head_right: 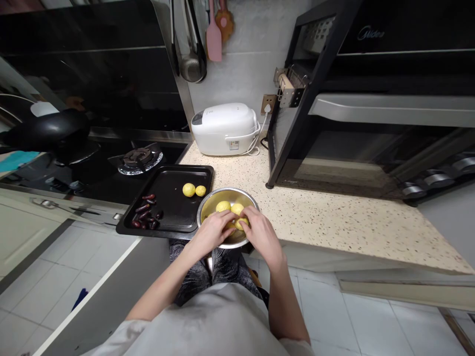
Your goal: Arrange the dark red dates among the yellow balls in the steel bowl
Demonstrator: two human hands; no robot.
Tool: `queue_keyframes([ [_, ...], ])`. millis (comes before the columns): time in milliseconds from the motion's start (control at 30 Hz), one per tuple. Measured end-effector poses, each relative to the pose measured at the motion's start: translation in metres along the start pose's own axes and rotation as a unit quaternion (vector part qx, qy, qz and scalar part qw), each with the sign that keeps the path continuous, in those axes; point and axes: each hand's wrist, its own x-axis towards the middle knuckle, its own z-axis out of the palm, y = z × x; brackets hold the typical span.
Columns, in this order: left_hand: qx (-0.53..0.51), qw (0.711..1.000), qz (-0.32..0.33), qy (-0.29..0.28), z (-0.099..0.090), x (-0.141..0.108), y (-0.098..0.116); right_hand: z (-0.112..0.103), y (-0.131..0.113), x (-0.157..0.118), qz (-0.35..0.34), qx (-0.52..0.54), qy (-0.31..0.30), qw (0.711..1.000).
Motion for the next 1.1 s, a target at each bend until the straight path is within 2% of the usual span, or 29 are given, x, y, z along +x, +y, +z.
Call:
queue_keyframes([
  [167, -0.021, 1.000, 0.015, -0.001, -0.003, -0.001, 0.000, 0.003, -0.005, -0.004, 0.004, -0.064, -0.013, 0.998],
  [367, 0.011, 1.000, 0.009, -0.001, -0.009, -0.006, 0.002, 0.010, -0.011, 0.000, 0.017, -0.143, -0.027, 0.989],
  [567, -0.037, 0.999, 0.012, -0.013, -0.016, -0.011, 0.001, 0.010, -0.014, 0.003, 0.032, -0.164, -0.049, 0.985],
  [833, -0.087, 0.996, 0.022, -0.010, -0.016, -0.014, -0.003, 0.014, -0.008, 0.002, -0.008, -0.139, -0.026, 0.990],
  [967, -0.103, 0.994, 0.019, 0.022, -0.020, -0.017, -0.007, 0.014, -0.005, -0.001, -0.003, -0.101, -0.019, 0.995],
  [1100, -0.095, 0.989, -0.014, 0.116, -0.032, -0.019, -0.023, 0.013, -0.004, -0.004, 0.001, -0.083, -0.011, 0.996],
])
